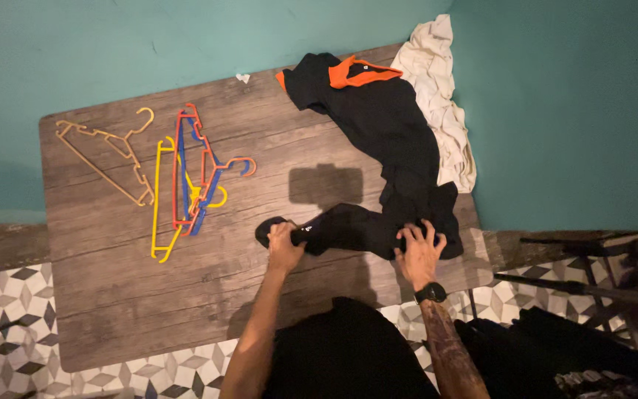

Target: The person lays out three different shirts on a wooden table, smooths them, places each on a plastic hanger, and hangs them on a nearby clothing rack. The shirts include a black graphic tee, a black long-sleeve, and a black polo with orange trim.

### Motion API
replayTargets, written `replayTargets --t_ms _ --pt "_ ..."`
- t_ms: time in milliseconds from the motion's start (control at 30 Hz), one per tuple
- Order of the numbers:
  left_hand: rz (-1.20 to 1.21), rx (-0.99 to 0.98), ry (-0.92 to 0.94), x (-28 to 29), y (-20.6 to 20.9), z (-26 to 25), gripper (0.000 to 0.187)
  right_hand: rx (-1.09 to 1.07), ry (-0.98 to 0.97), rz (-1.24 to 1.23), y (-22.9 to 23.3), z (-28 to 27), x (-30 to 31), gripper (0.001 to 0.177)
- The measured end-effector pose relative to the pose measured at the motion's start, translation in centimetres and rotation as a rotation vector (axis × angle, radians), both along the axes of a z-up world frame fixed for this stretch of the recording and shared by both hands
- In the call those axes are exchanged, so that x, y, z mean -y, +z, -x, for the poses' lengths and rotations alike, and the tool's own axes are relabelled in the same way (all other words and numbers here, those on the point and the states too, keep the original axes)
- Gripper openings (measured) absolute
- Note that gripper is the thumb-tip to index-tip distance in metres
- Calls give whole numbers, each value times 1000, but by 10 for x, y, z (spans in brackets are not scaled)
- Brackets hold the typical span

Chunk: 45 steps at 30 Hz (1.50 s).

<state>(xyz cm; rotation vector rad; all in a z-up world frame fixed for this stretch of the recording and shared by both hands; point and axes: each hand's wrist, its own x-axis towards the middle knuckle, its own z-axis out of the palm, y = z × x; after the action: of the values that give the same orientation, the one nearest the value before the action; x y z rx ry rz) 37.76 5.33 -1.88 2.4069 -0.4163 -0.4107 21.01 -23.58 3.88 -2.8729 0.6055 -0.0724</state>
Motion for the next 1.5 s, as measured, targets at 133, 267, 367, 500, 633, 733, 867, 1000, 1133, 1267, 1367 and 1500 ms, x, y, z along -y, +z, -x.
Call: replayTargets --t_ms 133,267,367,500,633,733,867,1000,1133,1267,1367,1500 --pt "169 -35 -73 -23 2 4 36 -12 -122 -110 8 23 -21 40" --pt "333 -76 -79 -49 10 10 34 -43 -373 -285 18 46 -51 44" --pt "400 -128 -34 -73 9 12 32 44 -456 -401 21 55 -77 46" --pt "395 -40 28 -100 -7 4 39 43 -543 -470 15 57 -113 41" --pt "348 -7 23 -114 -4 -14 30 306 -487 -429 -1 48 -140 34" --pt "366 102 -9 -101 18 -28 28 438 -468 -426 4 35 -143 37" --pt "434 181 -47 -80 67 -44 35 578 -537 -345 47 11 -144 23" --pt "374 243 -79 -71 81 -50 43 695 -400 -171 88 -6 -153 29" --pt "199 174 -147 -90 50 -45 67 199 -245 -402 94 -1 -168 51" --pt "-25 148 -157 -119 13 -24 83 -383 -299 -720 72 -2 -174 58" --pt "-16 181 -136 -130 1 -15 92 -378 -375 -691 62 -10 -169 49" --pt "-67 59 -89 -128 3 -19 104 -139 -338 -462 47 -38 -161 40"
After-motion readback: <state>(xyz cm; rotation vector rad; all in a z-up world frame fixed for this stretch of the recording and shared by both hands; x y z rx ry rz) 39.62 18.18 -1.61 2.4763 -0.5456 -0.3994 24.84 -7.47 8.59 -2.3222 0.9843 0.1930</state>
